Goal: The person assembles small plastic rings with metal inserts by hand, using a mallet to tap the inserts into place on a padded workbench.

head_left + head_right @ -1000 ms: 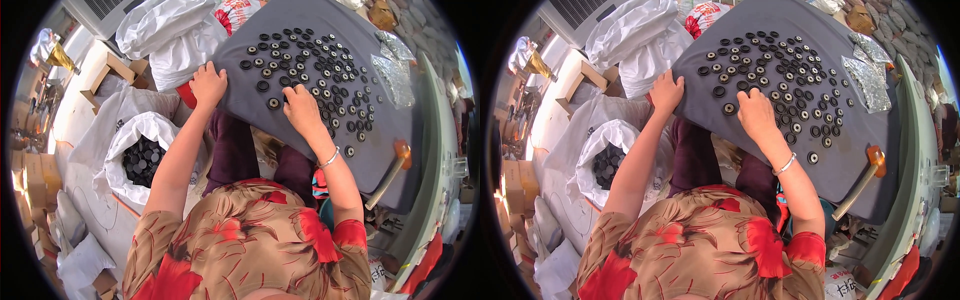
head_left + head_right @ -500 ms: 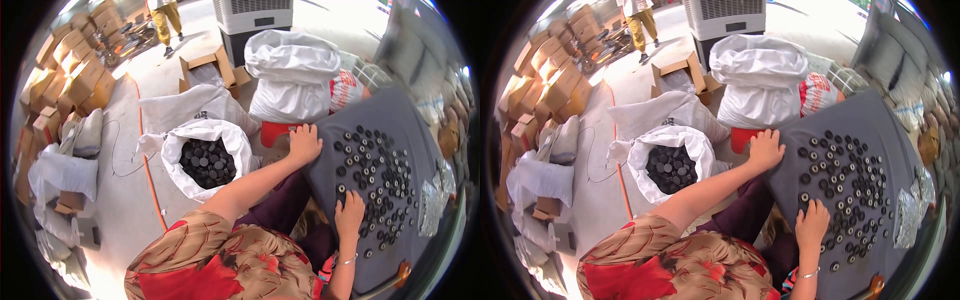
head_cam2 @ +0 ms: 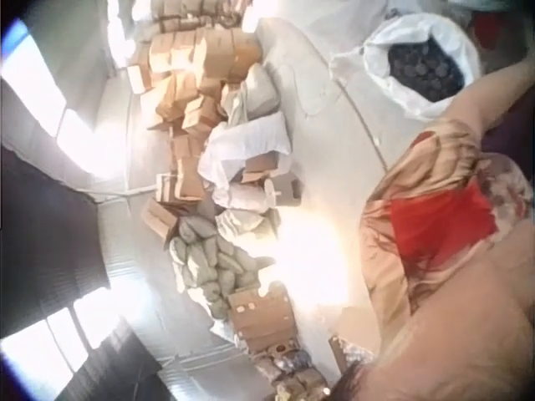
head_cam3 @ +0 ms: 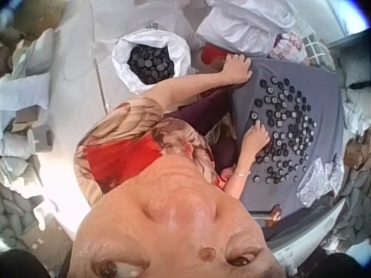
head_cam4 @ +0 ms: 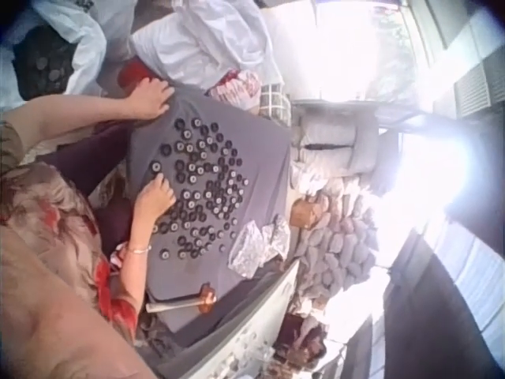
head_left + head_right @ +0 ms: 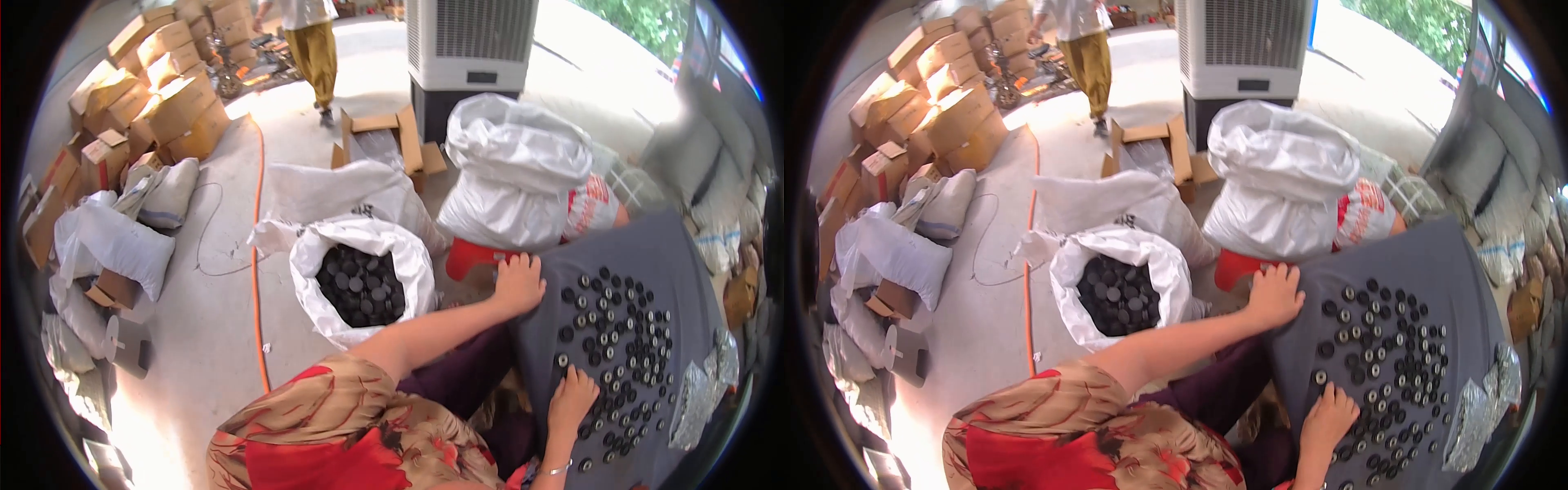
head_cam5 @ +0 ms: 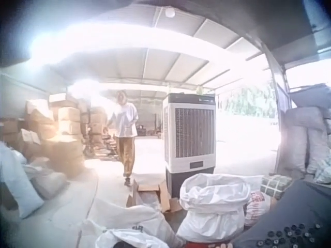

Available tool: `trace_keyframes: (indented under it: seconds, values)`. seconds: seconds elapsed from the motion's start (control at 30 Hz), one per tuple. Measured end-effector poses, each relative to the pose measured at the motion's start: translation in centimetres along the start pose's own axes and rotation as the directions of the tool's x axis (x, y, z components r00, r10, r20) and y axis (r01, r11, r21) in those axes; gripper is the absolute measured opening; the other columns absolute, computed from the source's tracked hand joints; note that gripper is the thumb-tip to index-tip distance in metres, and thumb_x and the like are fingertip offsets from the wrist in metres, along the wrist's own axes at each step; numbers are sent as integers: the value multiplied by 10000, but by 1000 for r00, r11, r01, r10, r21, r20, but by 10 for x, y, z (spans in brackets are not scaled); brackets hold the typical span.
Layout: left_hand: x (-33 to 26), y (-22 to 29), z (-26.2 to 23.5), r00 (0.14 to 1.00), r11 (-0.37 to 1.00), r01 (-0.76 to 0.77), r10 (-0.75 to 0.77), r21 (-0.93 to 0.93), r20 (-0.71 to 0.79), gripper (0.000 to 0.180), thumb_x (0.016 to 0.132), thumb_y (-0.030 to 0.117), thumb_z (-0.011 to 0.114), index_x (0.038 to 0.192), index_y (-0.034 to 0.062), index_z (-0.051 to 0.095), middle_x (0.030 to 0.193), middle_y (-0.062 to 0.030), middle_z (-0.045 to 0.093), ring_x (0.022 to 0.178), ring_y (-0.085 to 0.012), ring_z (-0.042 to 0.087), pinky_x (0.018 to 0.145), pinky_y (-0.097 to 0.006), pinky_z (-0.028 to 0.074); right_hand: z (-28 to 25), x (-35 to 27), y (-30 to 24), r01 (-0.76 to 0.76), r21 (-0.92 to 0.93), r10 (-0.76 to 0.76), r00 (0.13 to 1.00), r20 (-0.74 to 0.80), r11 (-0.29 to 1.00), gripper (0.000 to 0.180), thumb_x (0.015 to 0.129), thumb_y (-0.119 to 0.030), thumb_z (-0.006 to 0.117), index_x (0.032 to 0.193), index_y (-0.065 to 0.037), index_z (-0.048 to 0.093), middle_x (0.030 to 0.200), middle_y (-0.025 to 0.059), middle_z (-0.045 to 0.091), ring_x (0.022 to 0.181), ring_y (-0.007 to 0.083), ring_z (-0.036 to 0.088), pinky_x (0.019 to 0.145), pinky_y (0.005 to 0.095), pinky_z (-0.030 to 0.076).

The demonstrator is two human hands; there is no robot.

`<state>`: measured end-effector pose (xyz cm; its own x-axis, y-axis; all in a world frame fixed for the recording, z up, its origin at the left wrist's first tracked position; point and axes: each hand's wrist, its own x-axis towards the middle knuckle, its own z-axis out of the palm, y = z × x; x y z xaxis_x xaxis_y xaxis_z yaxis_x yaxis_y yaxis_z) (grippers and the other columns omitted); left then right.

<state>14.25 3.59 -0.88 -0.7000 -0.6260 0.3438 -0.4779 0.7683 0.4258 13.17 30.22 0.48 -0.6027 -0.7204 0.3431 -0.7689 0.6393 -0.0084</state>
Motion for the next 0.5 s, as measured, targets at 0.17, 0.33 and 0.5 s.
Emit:
trace_keyframes:
  seconds: [0.17,0.33,0.5]
  values:
    - [-3,-2,-2,999,1000,-10,9,-22,-40,451,826,348,632,1136,31,554,1028,-140,558,978,-289,543,788,-452,406,-1,-3,-6,-51,17,52,998,-41,999,395,762,-66,674,1143,-6,588,1053,145,589,998,315,535,976,458,355]
    - [0,-1,-8,998,999,22,-21,-24,61,532,850,359,603,1257,31,505,1101,-149,554,1043,-303,541,839,-479,406,-2,1,-5,-37,-6,37,999,3,999,408,761,-69,676,1152,-8,578,1043,135,577,1003,312,530,974,454,352]
    - [0,-2,-7,1000,1000,7,-7,-2,-14,481,836,348,625,1184,26,548,1049,-140,561,995,-286,546,807,-449,411,-3,6,-6,-39,-2,39,998,41,999,418,752,-71,679,1151,2,577,1050,147,566,1002,333,524,949,458,368]
